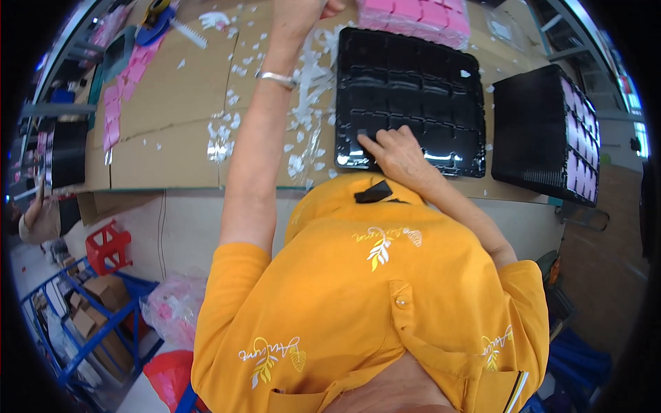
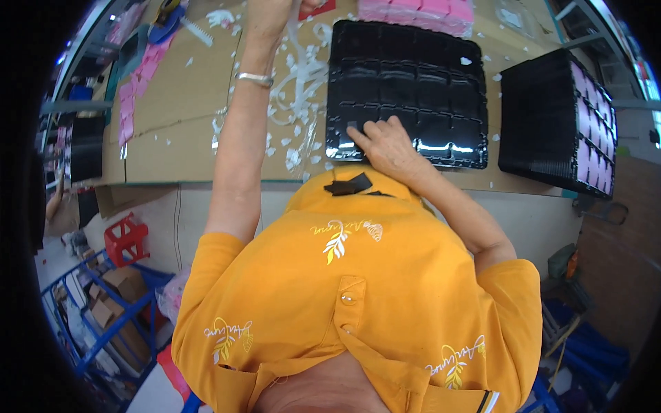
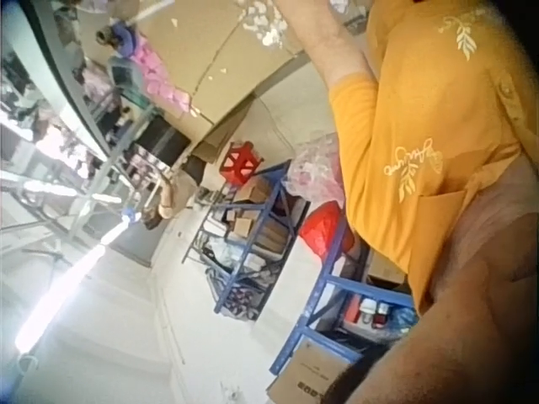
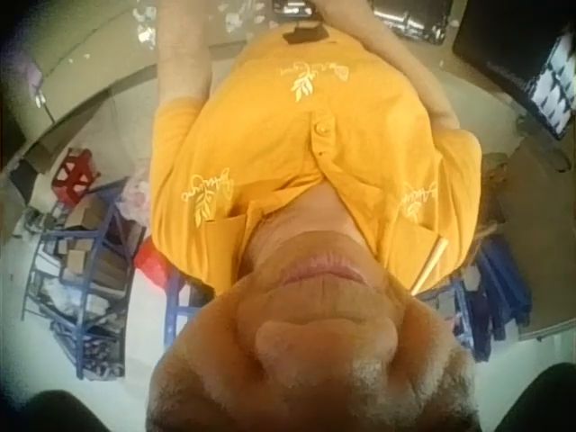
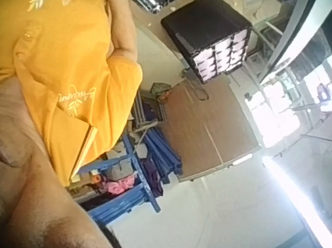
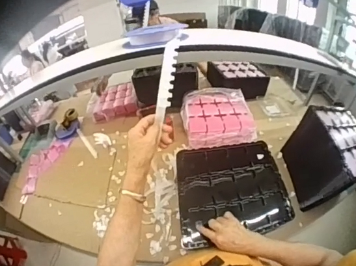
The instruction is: The person applies white adhesive strips to black plastic trays, then places pink foam inserts into the trays by hand.
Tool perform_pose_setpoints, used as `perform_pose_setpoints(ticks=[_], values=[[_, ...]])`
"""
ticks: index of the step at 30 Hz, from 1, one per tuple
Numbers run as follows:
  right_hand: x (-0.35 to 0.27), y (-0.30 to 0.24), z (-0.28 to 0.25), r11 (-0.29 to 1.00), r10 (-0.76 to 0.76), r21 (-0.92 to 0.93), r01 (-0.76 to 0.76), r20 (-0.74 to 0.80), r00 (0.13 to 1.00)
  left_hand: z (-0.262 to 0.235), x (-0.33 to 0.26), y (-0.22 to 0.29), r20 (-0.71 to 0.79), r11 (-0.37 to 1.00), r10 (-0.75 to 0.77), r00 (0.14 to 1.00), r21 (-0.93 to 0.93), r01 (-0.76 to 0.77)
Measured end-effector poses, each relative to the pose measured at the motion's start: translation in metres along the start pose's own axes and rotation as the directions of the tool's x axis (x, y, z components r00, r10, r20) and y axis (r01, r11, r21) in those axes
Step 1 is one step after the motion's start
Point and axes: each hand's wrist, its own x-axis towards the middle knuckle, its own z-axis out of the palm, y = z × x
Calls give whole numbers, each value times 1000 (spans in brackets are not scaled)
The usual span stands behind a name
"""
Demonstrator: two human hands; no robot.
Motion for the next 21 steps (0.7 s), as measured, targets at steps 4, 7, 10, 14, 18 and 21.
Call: perform_pose_setpoints(ticks=[4,7,10,14,18,21], values=[[0,3,2,998,-44,53,40,80,996,-3,1,-10,0,1000,-7,1000,-7,7],[2,20,-10,995,59,88,-50,-103,993,-2,-6,1,16,999,23,1000,28,-24],[-2,110,-31,915,395,127,-384,-479,784,-5,-12,9,1,999,17,1000,29,-17],[-50,247,-21,652,706,14,-758,-378,599,3,-5,12,46,1000,20,999,22,-21],[-34,266,-18,658,748,-12,-753,-111,655,9,-4,24,88,1000,-15,996,-4,15],[-28,278,-8,640,748,-139,-755,-108,654,15,0,33,126,999,-47,991,21,44]])
